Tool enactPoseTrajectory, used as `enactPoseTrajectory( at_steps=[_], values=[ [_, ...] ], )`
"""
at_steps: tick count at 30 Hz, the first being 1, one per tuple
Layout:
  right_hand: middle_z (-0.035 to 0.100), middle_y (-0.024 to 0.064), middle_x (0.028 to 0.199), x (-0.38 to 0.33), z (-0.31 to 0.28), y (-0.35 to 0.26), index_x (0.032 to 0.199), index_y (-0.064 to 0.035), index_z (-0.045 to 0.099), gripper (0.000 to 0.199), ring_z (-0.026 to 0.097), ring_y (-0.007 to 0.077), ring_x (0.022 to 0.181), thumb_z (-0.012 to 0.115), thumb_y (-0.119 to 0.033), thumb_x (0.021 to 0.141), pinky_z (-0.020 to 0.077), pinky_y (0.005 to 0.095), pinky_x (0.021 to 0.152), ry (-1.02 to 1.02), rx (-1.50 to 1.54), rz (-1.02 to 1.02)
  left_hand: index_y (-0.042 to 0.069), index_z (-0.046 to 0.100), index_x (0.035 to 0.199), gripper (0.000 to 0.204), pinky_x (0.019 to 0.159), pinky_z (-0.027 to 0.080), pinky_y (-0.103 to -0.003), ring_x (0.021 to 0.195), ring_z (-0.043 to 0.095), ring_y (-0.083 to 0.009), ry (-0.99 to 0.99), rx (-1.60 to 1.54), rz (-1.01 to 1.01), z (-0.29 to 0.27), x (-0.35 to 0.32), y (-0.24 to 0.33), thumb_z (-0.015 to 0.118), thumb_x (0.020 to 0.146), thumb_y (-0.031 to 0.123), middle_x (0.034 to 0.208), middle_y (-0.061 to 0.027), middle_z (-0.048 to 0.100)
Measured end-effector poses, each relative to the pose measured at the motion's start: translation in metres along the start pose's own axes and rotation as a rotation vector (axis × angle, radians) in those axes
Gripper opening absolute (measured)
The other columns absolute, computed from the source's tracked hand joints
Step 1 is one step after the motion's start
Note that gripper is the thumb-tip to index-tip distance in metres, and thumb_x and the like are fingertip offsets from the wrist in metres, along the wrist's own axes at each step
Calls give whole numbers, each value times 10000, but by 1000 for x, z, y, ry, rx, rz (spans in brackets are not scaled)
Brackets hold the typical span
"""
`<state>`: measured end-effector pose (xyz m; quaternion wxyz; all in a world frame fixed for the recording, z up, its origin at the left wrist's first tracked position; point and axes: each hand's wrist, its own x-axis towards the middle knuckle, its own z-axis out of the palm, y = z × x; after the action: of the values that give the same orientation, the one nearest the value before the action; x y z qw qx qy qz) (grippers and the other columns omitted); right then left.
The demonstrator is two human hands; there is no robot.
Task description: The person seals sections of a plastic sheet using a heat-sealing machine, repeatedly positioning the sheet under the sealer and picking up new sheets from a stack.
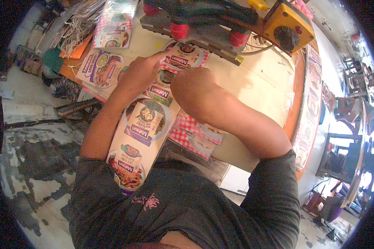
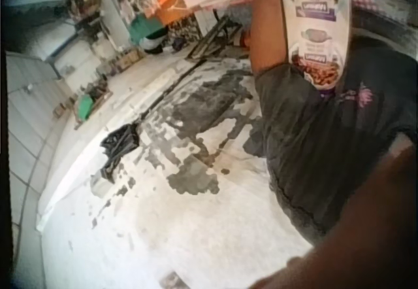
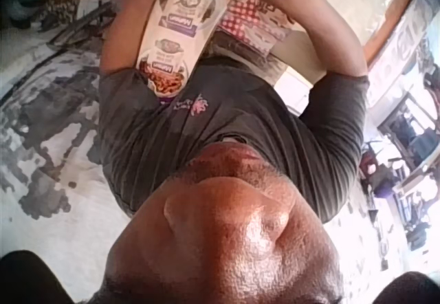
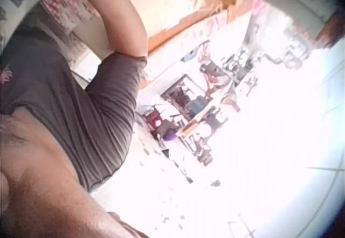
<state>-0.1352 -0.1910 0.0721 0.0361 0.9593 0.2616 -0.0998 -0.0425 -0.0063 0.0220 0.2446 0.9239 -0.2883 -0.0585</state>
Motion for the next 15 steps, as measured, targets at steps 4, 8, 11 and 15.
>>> enactPoseTrajectory(
  at_steps=[4,8,11,15],
  values=[
    [710,196,779,0,0,0,768,-14,730,62,738,346,781,693,-62,758,584,435,667,0,6,-1,210,595,1432,435,787,539,-532,842,708,-433,-14,10,-29,-1,0,2,528,1009,132,881,-295,687],
    [709,200,780,2,-1,2,771,-11,729,64,739,344,781,689,-60,757,584,440,669,-17,42,-11,211,608,1419,435,782,546,-518,832,711,-421,0,32,7,-1,-1,3,520,1002,125,893,-266,701],
    [774,151,922,4,-6,0,878,-75,804,145,776,282,866,782,-92,735,624,387,687,-80,-20,27,209,625,1397,432,798,552,-511,853,710,-413,-24,32,3,-4,1,8,523,987,114,943,-228,724],
    [712,196,780,0,-3,0,776,-8,732,72,739,352,777,691,-62,752,586,439,666,10,4,12,204,625,1397,431,795,553,-508,852,711,-409,-13,42,5,-3,1,6,525,988,116,951,-228,724]
  ],
)
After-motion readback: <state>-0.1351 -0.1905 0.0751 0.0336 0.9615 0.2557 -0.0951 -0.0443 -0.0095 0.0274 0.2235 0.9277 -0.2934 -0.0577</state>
